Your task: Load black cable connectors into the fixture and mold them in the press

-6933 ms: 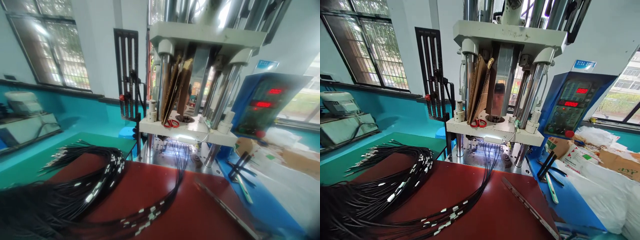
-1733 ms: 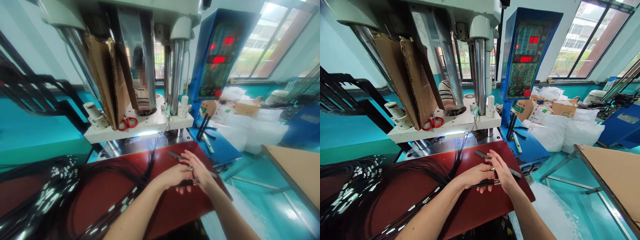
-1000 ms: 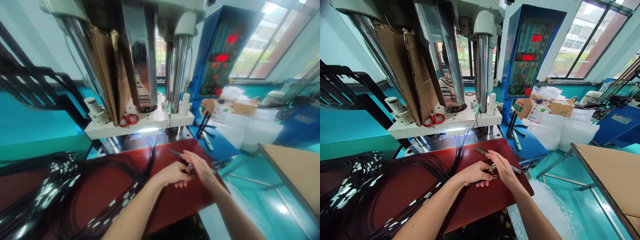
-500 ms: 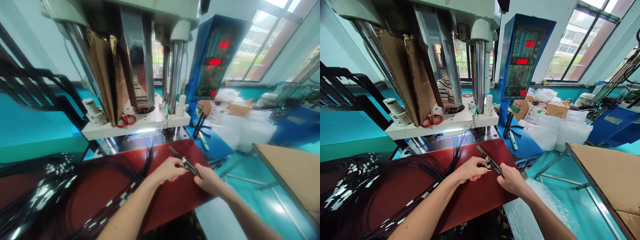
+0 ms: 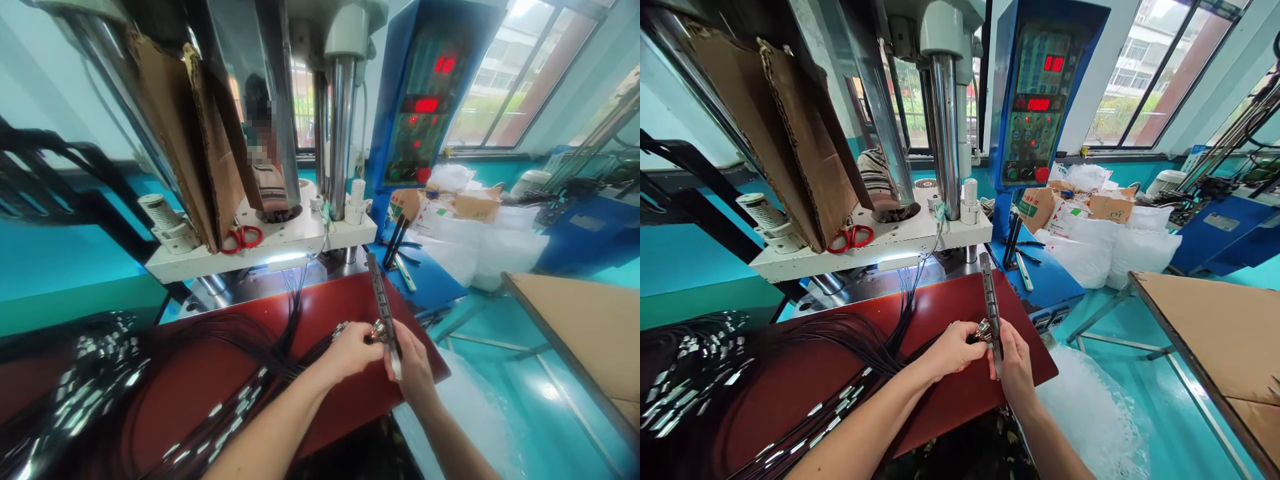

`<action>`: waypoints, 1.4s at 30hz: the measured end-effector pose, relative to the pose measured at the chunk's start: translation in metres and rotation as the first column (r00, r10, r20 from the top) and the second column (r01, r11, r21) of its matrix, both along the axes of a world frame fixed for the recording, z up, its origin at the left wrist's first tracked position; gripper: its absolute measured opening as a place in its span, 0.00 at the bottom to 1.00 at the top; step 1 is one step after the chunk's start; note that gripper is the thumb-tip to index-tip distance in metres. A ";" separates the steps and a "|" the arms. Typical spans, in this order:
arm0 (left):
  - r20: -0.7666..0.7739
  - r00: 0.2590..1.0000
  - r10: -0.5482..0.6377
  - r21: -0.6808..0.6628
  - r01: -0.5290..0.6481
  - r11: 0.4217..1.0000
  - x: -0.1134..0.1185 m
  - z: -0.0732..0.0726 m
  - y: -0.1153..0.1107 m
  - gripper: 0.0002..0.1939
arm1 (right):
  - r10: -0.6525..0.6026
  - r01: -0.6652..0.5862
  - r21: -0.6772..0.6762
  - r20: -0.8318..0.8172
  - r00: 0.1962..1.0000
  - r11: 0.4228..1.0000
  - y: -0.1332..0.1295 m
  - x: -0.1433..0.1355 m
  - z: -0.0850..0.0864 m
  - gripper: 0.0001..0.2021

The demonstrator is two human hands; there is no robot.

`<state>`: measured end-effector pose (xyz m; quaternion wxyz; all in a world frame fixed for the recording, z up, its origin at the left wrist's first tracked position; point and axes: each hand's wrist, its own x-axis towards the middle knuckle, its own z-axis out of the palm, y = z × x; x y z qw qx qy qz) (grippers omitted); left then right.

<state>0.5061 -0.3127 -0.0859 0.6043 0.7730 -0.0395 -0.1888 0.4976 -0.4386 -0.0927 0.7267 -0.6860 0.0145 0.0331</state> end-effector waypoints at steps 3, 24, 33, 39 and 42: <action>0.016 1.000 -0.005 0.009 0.005 1.000 0.001 -0.002 0.001 0.07 | -0.011 0.011 0.016 -0.012 1.000 1.000 0.004 0.001 -0.002 0.22; -0.023 1.000 -0.003 -0.082 0.001 0.997 0.001 0.005 0.005 0.07 | -0.031 0.050 -0.156 0.117 0.993 0.986 0.005 -0.005 -0.013 0.20; 0.023 0.995 0.101 -0.142 -0.097 0.985 0.009 0.008 0.013 0.08 | -0.099 0.098 0.064 0.016 0.995 0.993 0.000 -0.005 -0.014 0.21; 0.026 0.999 0.020 -0.172 -0.015 0.985 0.006 0.014 0.014 0.10 | -0.095 0.094 0.056 0.005 0.995 0.994 0.001 -0.006 -0.013 0.23; 0.007 1.000 0.003 -0.151 -0.002 0.988 0.007 0.014 0.015 0.11 | -0.079 0.080 0.067 -0.007 0.997 0.995 0.001 -0.006 -0.012 0.22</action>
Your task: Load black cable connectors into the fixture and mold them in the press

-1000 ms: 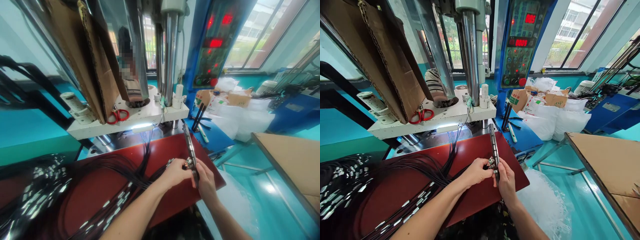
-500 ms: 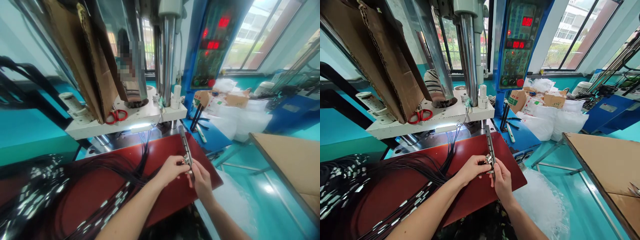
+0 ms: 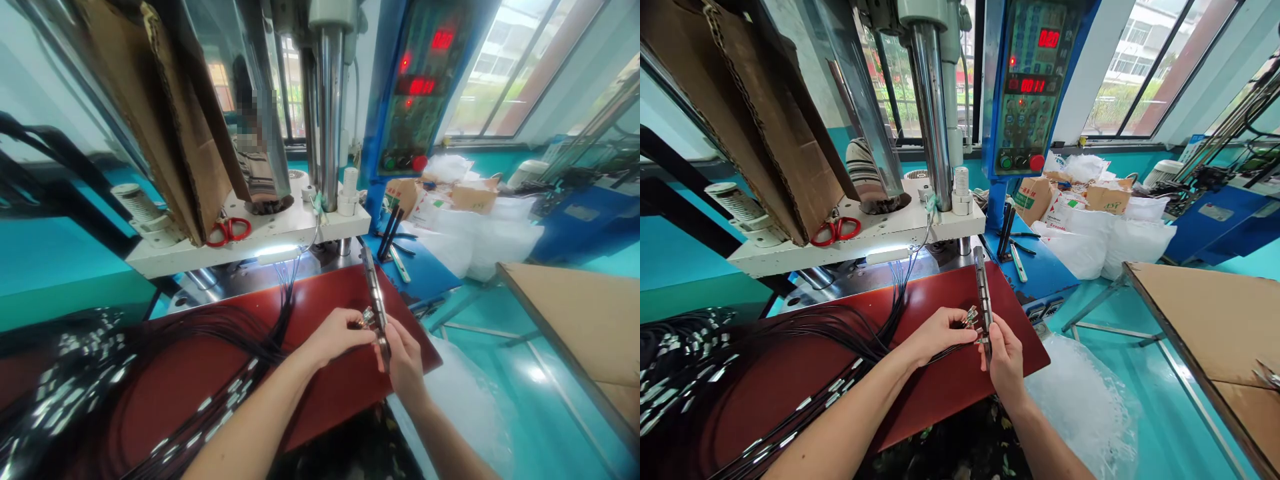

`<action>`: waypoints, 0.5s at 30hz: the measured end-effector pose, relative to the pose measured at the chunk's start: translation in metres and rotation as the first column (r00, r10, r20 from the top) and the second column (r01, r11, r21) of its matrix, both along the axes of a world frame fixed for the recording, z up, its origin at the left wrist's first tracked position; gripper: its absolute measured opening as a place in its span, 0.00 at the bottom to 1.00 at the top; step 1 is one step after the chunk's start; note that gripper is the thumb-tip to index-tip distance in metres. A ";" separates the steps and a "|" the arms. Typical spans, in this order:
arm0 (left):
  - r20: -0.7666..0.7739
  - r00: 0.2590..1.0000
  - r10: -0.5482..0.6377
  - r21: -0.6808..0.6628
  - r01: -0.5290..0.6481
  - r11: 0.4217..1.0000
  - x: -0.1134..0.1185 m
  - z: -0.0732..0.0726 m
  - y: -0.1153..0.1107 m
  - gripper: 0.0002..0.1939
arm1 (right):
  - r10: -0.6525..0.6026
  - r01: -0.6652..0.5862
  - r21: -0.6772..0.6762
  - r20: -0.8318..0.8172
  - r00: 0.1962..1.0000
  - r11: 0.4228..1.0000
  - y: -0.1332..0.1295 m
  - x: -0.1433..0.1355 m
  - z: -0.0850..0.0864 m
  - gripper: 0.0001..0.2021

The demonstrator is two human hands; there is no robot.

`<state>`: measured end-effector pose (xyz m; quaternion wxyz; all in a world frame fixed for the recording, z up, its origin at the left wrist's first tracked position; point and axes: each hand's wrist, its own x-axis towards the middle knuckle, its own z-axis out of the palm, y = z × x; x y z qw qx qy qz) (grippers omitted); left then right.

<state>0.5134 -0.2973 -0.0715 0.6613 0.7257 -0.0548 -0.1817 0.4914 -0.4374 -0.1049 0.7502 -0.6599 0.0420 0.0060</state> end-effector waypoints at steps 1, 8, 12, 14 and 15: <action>-0.024 1.000 0.006 0.015 -0.006 1.000 0.000 0.000 0.000 0.11 | 0.001 -0.001 -0.001 -0.004 1.000 1.000 0.000 0.000 0.000 0.22; -0.142 0.990 0.021 0.042 -0.015 0.999 0.000 0.000 -0.003 0.08 | 0.065 -0.065 -0.072 0.003 0.998 0.995 0.000 -0.002 0.002 0.22; -0.124 0.991 0.040 0.004 -0.040 0.999 -0.001 -0.005 -0.002 0.07 | 0.111 -0.100 -0.205 0.042 0.993 0.974 0.000 -0.001 -0.005 0.21; -0.066 0.996 0.060 -0.019 -0.061 0.998 -0.001 -0.007 -0.002 0.06 | 0.126 -0.109 -0.244 0.055 0.991 0.964 0.000 0.000 -0.007 0.20; -0.034 0.997 0.065 -0.030 -0.066 0.997 -0.001 -0.007 -0.002 0.06 | 0.128 -0.111 -0.242 0.053 0.990 0.964 0.001 0.001 -0.008 0.20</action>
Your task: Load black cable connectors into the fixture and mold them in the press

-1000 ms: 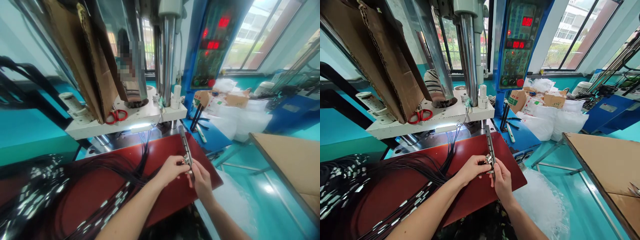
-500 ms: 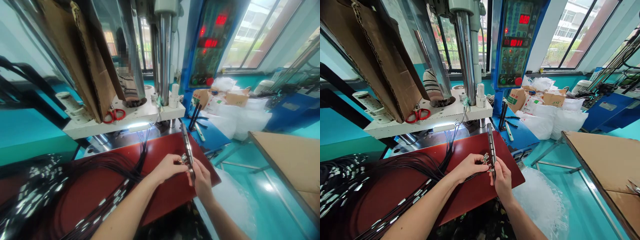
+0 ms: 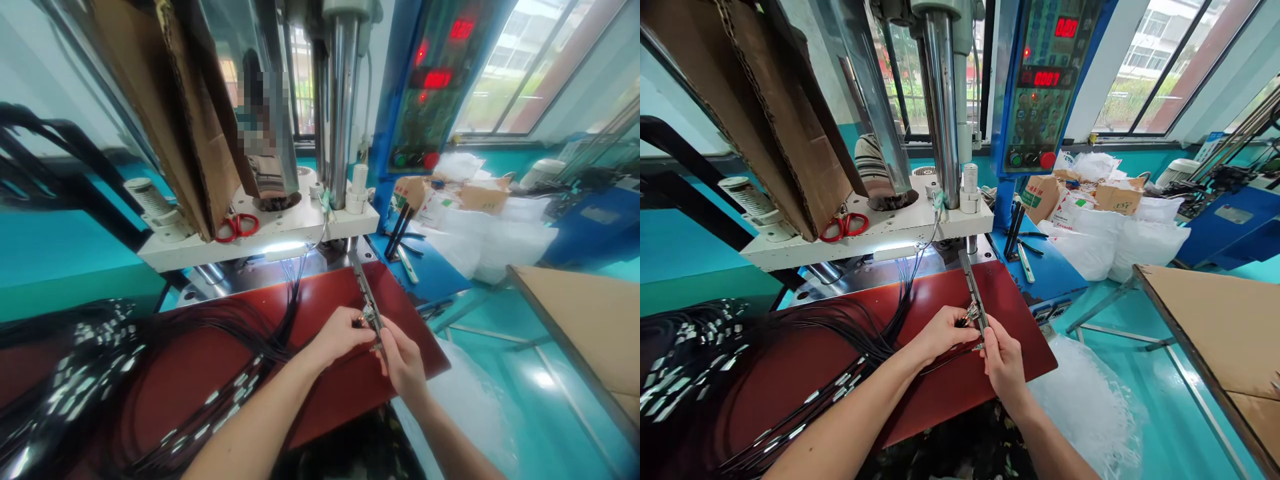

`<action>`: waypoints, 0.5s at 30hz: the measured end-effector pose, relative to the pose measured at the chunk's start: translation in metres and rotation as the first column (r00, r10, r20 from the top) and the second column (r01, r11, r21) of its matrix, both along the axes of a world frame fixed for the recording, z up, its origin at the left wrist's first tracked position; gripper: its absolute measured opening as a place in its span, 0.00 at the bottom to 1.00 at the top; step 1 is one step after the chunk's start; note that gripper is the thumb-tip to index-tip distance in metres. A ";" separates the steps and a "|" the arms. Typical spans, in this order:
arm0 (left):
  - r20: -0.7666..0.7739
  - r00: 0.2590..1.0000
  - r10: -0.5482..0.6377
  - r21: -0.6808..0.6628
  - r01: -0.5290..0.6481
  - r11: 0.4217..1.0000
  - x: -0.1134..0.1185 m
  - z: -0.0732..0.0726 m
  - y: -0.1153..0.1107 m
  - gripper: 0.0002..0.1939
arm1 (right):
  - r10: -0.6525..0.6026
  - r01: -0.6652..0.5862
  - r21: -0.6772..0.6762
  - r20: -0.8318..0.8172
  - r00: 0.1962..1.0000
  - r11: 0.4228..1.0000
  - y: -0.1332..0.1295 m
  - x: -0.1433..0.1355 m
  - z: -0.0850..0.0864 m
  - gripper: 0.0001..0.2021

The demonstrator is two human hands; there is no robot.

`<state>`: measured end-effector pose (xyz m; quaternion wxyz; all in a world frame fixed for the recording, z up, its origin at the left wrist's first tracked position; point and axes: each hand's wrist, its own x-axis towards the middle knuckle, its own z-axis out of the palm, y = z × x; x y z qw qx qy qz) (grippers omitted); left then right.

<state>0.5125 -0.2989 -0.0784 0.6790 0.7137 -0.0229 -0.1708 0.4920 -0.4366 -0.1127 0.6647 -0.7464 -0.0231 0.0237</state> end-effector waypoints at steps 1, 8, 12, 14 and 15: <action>0.030 1.000 0.006 -0.007 -0.006 1.000 0.000 0.000 0.000 0.06 | 0.000 0.000 0.013 -0.007 1.000 1.000 0.000 0.000 0.000 0.21; -0.018 0.996 0.090 -0.065 -0.090 0.994 0.005 0.004 0.005 0.12 | -0.072 0.082 0.179 -0.060 0.996 0.981 -0.002 0.000 0.008 0.22; 0.027 0.995 0.092 0.091 -0.095 0.991 0.005 0.000 0.004 0.12 | -0.089 0.100 0.196 -0.063 0.994 0.976 -0.003 -0.001 0.007 0.22; 0.053 0.994 0.091 0.148 -0.098 0.984 0.004 -0.002 0.002 0.12 | -0.076 0.086 0.186 -0.060 0.995 0.979 -0.003 -0.001 0.006 0.22; 0.059 0.994 0.094 0.160 -0.102 0.982 0.004 -0.003 0.001 0.12 | -0.064 0.073 0.179 -0.055 0.996 0.981 -0.003 -0.001 0.006 0.22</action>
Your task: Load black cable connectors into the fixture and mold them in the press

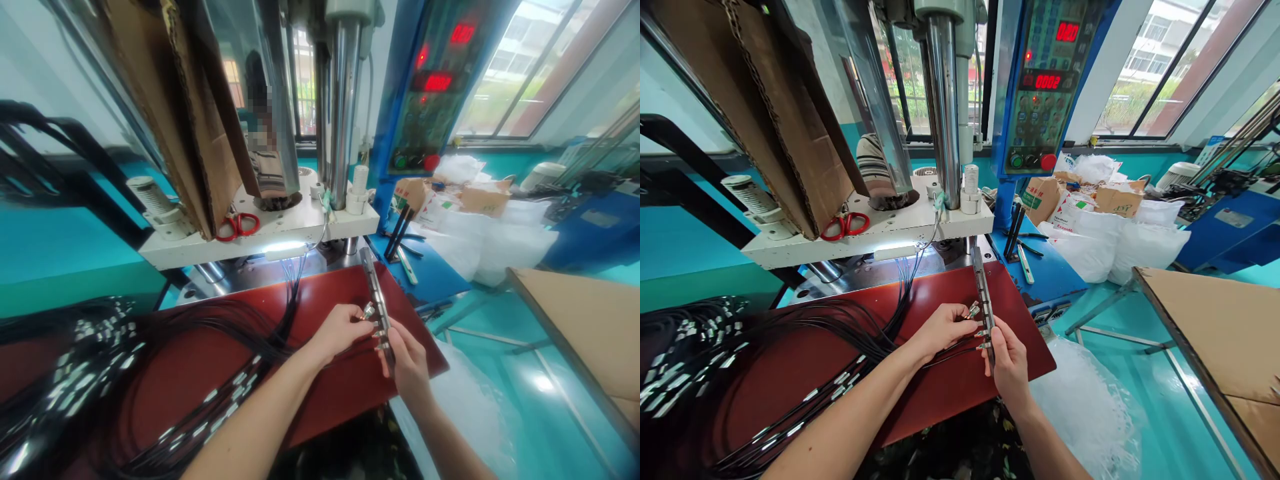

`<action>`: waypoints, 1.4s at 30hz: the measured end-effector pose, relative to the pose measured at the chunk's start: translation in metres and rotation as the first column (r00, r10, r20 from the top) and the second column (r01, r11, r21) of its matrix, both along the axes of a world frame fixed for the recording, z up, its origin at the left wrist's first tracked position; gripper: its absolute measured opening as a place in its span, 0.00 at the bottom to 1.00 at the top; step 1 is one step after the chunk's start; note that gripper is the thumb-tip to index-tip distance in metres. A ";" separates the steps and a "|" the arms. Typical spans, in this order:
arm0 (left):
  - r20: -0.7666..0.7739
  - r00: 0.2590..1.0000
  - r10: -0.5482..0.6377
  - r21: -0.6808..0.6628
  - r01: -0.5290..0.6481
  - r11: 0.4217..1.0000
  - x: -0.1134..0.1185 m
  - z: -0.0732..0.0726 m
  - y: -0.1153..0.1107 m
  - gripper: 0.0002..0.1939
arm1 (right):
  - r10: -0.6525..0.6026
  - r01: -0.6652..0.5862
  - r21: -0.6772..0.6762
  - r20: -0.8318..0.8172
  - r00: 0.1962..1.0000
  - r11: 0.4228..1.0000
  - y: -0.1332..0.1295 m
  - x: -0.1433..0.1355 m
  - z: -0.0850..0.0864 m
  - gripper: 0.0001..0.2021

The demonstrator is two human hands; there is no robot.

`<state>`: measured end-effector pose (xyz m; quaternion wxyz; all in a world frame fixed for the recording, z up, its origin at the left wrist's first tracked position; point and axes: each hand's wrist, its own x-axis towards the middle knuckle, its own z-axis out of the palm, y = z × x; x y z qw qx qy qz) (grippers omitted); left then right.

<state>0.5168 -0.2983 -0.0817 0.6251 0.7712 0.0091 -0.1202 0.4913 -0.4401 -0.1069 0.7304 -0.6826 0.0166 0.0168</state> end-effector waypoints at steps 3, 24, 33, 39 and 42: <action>-0.008 1.000 0.023 0.001 -0.023 1.000 0.001 -0.003 -0.002 0.11 | 0.032 -0.032 -0.023 0.012 0.999 0.999 0.000 0.000 -0.001 0.22; 0.282 0.955 0.088 0.160 -0.137 0.978 0.002 0.002 0.005 0.07 | 0.019 -0.019 -0.033 -0.001 1.000 0.999 0.003 -0.001 0.003 0.21; 0.219 0.975 0.017 0.174 -0.056 0.983 0.005 -0.004 0.004 0.12 | 0.069 -0.068 -0.054 0.031 0.997 0.996 0.000 -0.001 -0.002 0.19; 0.143 0.987 0.075 0.035 -0.081 0.996 0.007 -0.010 0.003 0.11 | 0.076 -0.069 -0.120 0.057 0.995 0.990 0.001 0.000 -0.005 0.20; 0.164 0.980 0.116 0.070 -0.129 0.989 0.006 -0.008 0.001 0.11 | 0.085 -0.065 -0.205 0.088 0.993 0.977 0.002 0.001 -0.008 0.20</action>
